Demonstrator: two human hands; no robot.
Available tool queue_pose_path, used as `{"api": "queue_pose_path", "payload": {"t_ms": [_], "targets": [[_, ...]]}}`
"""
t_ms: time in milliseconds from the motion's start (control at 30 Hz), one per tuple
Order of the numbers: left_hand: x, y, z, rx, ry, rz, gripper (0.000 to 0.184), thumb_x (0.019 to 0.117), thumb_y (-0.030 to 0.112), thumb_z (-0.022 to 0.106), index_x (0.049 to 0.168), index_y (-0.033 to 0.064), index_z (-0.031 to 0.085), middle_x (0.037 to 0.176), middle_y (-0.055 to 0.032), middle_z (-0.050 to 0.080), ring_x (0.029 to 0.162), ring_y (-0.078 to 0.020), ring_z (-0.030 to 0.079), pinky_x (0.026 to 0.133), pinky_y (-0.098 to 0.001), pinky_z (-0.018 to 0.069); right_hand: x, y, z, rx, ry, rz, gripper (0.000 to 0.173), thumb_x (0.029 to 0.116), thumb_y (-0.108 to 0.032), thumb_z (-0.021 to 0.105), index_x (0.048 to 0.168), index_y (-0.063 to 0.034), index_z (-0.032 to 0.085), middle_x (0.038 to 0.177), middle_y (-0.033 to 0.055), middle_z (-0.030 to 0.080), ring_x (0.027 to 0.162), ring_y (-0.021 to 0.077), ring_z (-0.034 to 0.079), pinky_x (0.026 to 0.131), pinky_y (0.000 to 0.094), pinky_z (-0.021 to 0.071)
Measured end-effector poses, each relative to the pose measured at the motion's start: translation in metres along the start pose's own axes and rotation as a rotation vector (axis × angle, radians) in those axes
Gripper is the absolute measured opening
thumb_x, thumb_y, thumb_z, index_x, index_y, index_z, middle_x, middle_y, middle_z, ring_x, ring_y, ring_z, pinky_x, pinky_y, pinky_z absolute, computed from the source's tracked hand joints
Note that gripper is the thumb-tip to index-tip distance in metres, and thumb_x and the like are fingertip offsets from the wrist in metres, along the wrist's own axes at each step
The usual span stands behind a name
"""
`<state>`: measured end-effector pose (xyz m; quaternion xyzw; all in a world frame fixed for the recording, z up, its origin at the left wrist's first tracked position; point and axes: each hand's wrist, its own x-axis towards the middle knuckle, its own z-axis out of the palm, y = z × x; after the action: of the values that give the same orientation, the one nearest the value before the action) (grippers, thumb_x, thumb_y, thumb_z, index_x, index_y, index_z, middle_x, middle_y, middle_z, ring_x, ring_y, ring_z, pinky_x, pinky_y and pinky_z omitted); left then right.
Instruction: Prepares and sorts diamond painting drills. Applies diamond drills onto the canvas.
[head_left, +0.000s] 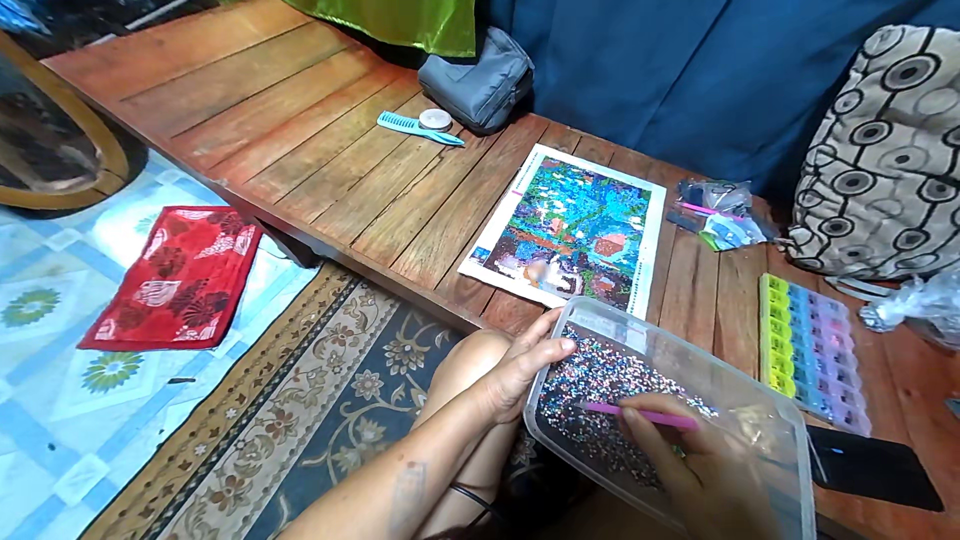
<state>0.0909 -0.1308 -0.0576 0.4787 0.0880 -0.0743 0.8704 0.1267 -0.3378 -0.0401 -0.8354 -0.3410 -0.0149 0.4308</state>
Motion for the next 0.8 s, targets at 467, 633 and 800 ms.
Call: {"api": "queue_pose_path", "payload": {"t_ms": [467, 633, 800], "targets": [[0.0014, -0.0027, -0.0017, -0.009, -0.006, -0.001, 0.07, 0.0848, 0.043, 0.066, 0.148, 0.0289, 0.04, 0.112, 0.0058, 0.064, 0.09, -0.0023, 0.065, 0.076, -0.0225, 0.0564, -0.0015, 0.0016, -0.0003, 0.027, 0.027, 0.012, 0.024, 0.0984, -0.018, 0.057, 0.093, -0.0002, 0.072, 0.075, 0.0035, 0.07, 0.066, -0.0021, 0.064, 0.065, 0.0118, 0.0532], [0.0, -0.0014, -0.0012, -0.003, 0.0, -0.001, 0.069, 0.086, 0.042, 0.065, 0.149, 0.0288, 0.039, 0.115, 0.0053, 0.064, 0.091, -0.0024, 0.065, 0.077, -0.0225, 0.056, -0.0012, 0.0006, -0.0001, 0.037, 0.025, 0.033, 0.023, 0.0979, -0.017, 0.057, 0.093, -0.0004, 0.072, 0.075, 0.003, 0.07, 0.067, -0.002, 0.065, 0.065, 0.0124, 0.0538], [0.0012, -0.002, -0.0019, 0.008, 0.0, -0.001, 0.066, 0.0866, 0.04, 0.063, 0.148, 0.0285, 0.041, 0.112, 0.0056, 0.064, 0.089, -0.0018, 0.065, 0.076, -0.0219, 0.056, 0.0004, 0.0017, 0.0015, 0.051, 0.016, 0.062, 0.023, 0.0967, -0.019, 0.058, 0.092, -0.002, 0.073, 0.074, 0.0009, 0.07, 0.065, -0.0021, 0.064, 0.063, 0.0127, 0.0534]]}}
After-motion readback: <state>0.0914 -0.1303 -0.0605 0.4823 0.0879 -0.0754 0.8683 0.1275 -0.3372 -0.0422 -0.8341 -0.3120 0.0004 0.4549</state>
